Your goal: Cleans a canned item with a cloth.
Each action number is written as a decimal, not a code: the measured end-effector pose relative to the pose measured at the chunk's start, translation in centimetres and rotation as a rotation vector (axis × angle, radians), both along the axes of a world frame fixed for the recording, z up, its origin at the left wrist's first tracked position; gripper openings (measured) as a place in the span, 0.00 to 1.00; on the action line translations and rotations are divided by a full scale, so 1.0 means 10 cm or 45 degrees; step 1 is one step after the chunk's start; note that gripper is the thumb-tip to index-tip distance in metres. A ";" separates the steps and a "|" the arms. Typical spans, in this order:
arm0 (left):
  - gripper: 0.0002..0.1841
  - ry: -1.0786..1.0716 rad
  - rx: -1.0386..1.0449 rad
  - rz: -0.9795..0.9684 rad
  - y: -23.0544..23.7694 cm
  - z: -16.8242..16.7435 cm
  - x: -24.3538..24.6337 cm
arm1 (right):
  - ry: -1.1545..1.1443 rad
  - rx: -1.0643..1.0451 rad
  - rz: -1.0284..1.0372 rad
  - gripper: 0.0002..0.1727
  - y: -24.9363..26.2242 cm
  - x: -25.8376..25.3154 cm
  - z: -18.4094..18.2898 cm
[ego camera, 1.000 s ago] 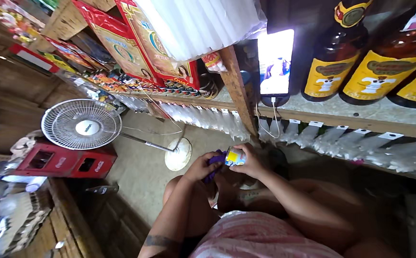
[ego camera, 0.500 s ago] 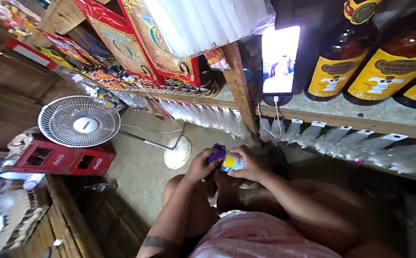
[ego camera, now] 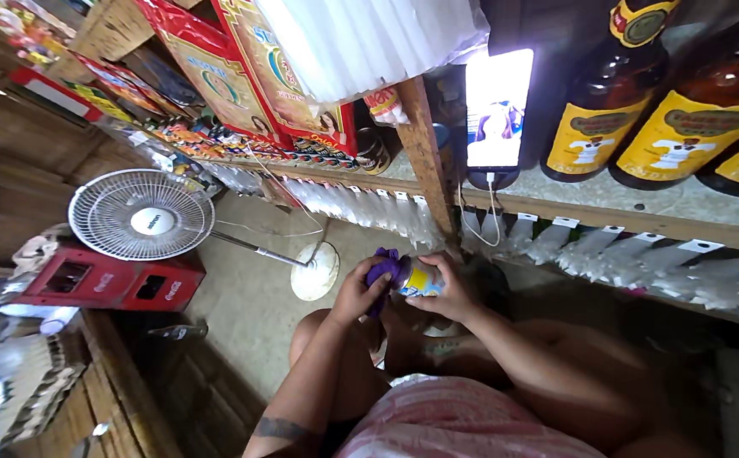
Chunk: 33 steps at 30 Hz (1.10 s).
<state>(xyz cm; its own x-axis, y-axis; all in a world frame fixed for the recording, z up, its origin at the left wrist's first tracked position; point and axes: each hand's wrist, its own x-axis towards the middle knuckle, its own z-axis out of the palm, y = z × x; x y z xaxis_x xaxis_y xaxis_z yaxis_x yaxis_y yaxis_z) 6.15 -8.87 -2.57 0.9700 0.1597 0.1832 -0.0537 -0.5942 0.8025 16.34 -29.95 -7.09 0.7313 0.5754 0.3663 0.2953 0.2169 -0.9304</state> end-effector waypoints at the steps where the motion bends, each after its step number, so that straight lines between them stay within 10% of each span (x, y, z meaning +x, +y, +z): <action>1: 0.23 -0.005 -0.010 0.014 -0.01 0.00 0.00 | -0.084 0.017 0.014 0.44 0.01 -0.01 -0.01; 10: 0.18 -0.223 0.011 -0.223 0.00 -0.05 0.00 | 0.069 -0.320 -0.082 0.45 0.01 -0.01 0.07; 17: 0.21 -0.170 -0.035 -0.110 -0.03 -0.03 0.01 | 0.314 -0.070 -0.150 0.49 0.00 0.02 0.07; 33: 0.25 0.060 -0.574 -0.011 -0.12 0.07 0.08 | -0.329 0.102 0.213 0.44 0.03 -0.14 -0.06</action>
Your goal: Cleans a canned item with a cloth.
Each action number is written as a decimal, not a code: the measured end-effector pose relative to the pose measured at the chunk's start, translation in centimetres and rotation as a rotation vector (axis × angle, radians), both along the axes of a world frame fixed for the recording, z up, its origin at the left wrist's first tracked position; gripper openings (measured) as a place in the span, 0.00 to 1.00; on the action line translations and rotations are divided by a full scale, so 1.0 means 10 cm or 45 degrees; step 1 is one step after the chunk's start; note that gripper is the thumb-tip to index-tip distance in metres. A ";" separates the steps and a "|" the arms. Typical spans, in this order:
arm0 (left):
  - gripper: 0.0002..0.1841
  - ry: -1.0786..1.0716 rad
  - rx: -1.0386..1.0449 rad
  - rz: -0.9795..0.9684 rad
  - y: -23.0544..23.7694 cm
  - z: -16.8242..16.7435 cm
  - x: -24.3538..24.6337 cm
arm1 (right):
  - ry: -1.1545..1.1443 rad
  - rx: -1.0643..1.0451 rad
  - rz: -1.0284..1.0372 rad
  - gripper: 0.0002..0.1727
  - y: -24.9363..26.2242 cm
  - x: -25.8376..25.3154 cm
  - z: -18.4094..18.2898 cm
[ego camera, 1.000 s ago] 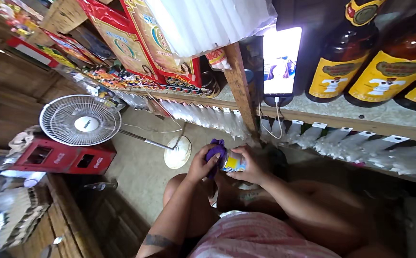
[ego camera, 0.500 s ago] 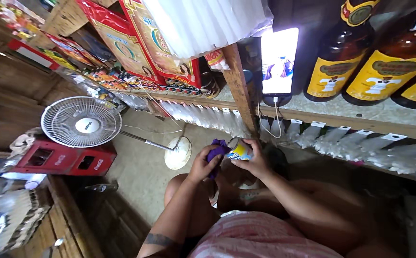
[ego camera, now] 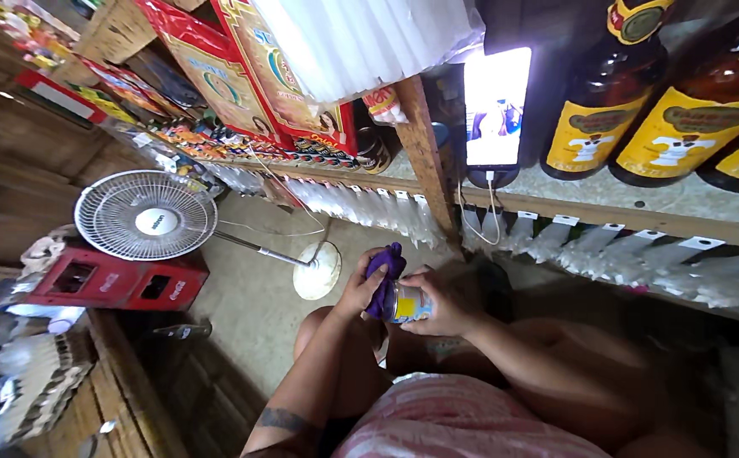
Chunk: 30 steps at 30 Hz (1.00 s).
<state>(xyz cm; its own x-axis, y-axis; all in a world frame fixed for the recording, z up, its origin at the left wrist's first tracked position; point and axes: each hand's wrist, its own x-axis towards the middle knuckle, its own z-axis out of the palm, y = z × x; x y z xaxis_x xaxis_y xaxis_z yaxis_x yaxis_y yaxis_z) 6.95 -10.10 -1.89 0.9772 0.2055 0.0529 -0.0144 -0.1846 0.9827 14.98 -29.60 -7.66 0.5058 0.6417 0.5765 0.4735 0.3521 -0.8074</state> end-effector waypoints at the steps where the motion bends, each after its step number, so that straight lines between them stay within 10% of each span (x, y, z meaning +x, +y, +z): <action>1: 0.26 0.003 -0.010 -0.026 0.00 0.00 0.00 | 0.008 0.004 -0.002 0.44 0.01 -0.01 0.00; 14: 0.23 0.110 -0.004 -0.040 0.00 0.05 -0.01 | 0.593 -0.109 -0.167 0.49 -0.04 0.04 0.19; 30: 0.28 0.106 0.042 -0.099 0.00 0.02 -0.02 | 0.540 -0.121 -0.224 0.48 0.01 0.00 0.10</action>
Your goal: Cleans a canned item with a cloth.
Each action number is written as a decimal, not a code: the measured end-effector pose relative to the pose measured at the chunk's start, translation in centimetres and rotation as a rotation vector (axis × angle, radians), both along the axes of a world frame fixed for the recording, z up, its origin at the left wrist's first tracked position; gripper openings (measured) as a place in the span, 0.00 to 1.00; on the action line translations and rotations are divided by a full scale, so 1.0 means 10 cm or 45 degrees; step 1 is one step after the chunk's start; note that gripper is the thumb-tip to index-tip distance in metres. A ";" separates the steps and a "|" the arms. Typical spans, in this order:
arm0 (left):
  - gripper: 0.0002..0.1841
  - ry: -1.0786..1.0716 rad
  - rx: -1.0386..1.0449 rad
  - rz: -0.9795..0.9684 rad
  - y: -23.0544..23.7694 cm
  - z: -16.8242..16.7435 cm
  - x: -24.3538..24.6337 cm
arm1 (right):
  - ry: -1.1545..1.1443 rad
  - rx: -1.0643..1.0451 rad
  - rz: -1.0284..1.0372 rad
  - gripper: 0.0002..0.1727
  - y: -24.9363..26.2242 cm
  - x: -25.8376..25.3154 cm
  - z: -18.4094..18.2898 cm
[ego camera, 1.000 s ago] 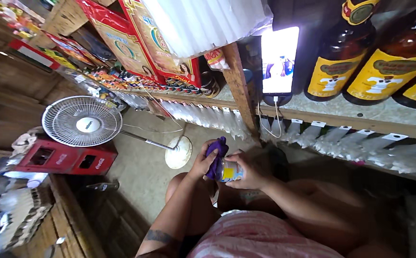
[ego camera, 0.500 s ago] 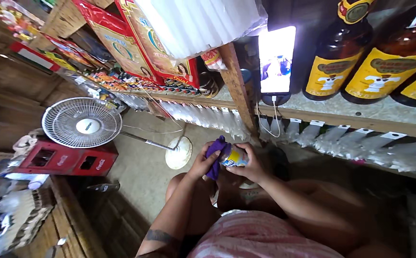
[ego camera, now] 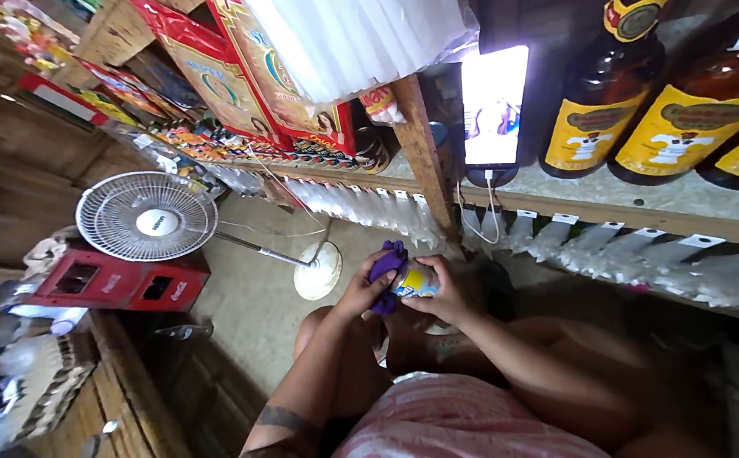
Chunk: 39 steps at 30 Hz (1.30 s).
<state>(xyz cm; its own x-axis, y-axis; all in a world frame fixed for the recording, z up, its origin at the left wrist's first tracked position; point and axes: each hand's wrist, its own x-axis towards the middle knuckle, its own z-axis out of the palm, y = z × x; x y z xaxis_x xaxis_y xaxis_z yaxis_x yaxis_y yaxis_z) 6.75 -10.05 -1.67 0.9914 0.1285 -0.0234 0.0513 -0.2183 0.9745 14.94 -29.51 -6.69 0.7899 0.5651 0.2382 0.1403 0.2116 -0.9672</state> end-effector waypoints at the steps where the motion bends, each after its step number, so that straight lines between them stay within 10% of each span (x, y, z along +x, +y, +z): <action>1: 0.27 -0.010 0.006 -0.003 0.00 0.00 0.00 | 0.100 -0.029 0.001 0.49 -0.02 0.01 0.04; 5: 0.26 -0.001 0.020 -0.040 0.00 -0.01 0.01 | 0.348 -0.131 -0.069 0.51 -0.03 0.07 0.11; 18: 0.25 -0.016 0.032 0.059 -0.05 -0.03 0.00 | -0.182 -0.088 0.019 0.45 -0.01 -0.04 0.03; 30: 0.21 -0.428 0.292 -0.120 0.08 -0.17 -0.05 | 1.098 0.059 0.876 0.37 -0.08 0.08 0.07; 39: 0.20 -0.484 0.347 -0.164 0.08 -0.17 -0.04 | 1.283 0.082 1.055 0.36 -0.09 0.11 -0.04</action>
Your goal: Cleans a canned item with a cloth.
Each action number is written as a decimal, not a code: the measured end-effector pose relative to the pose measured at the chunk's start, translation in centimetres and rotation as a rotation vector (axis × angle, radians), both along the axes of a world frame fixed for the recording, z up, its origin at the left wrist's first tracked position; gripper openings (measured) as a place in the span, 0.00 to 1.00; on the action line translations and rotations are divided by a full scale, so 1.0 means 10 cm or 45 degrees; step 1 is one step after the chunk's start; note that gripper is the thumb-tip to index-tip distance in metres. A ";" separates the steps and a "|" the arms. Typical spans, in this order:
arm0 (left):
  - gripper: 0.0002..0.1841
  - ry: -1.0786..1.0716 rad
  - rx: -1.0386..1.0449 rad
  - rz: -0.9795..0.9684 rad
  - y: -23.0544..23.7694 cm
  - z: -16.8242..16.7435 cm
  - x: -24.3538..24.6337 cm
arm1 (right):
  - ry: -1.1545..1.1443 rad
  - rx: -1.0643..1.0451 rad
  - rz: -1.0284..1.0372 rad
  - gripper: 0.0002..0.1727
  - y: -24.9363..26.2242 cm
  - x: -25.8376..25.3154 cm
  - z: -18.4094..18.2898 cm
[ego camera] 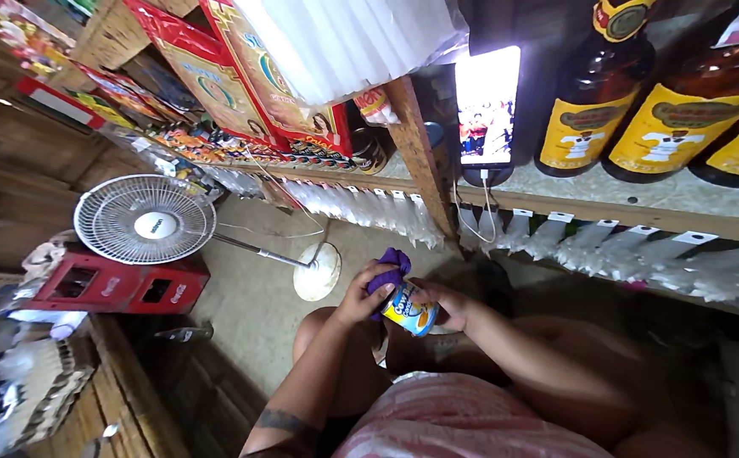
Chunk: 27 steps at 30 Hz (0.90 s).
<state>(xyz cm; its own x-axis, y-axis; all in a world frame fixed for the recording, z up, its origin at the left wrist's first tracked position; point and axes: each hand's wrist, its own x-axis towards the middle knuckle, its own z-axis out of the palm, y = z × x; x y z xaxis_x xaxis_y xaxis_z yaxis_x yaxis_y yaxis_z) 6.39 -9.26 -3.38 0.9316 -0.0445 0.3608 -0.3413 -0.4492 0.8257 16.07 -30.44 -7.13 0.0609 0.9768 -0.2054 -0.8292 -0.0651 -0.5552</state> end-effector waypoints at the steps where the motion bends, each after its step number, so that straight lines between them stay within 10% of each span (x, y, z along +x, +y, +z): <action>1: 0.20 0.014 -0.010 0.008 0.00 0.00 0.01 | -0.031 -0.028 -0.043 0.35 0.01 -0.01 0.02; 27: 0.25 0.481 -0.283 0.176 -0.04 0.12 0.02 | -1.033 -0.071 -0.828 0.49 0.08 -0.12 0.05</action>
<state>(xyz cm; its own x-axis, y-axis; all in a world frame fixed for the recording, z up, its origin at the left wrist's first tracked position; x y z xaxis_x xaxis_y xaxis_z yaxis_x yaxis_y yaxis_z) 6.61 -9.69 -2.15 0.9914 0.1299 -0.0184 0.0529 -0.2675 0.9621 14.86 -29.63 -6.65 0.7124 0.6961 0.0886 -0.0920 0.2178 -0.9717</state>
